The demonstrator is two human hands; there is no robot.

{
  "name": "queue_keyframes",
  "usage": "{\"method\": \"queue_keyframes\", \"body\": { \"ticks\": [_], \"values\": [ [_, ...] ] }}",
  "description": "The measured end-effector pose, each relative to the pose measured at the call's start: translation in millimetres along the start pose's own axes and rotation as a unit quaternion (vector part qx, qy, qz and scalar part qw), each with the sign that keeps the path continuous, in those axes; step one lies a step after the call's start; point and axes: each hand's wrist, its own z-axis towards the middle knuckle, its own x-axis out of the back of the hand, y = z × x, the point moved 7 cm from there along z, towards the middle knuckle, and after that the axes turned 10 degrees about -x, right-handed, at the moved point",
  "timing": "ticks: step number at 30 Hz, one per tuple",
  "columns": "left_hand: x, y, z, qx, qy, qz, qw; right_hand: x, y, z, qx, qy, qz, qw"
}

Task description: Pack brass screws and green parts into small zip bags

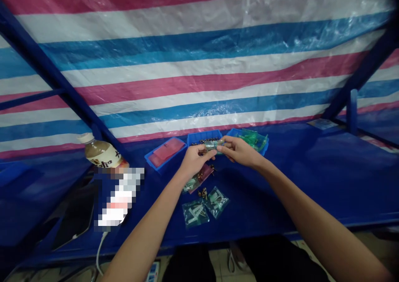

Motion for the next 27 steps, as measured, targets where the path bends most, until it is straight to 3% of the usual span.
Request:
{"method": "queue_keyframes", "body": {
  "ticks": [3,10,18,21,23,27],
  "values": [
    [0.6,-1.9,1.0,0.003,0.006,-0.009,1.0,1.2,3.1,0.0,-0.014,0.013,-0.002,1.0],
    [6.8,-7.6,0.6,0.033,0.072,-0.102,0.992,2.8,4.8,4.4,0.02,0.01,0.141,0.99],
    [12.4,-17.7,-0.8,0.098,0.143,-0.228,0.958,6.9,0.6,5.9,0.046,0.039,0.133,0.989],
    [6.5,-17.0,-0.8,0.12,0.139,-0.268,0.946,8.0,-1.0,4.7,0.048,0.049,0.144,0.987],
    [3.3,-14.1,-0.7,0.118,0.124,-0.257,0.951,7.8,-1.9,3.8,0.047,0.05,0.15,0.986],
    [5.4,-7.3,-1.0,0.065,0.111,-0.132,0.983,8.0,-3.9,1.8,0.038,0.059,0.138,0.988]
  ]
}}
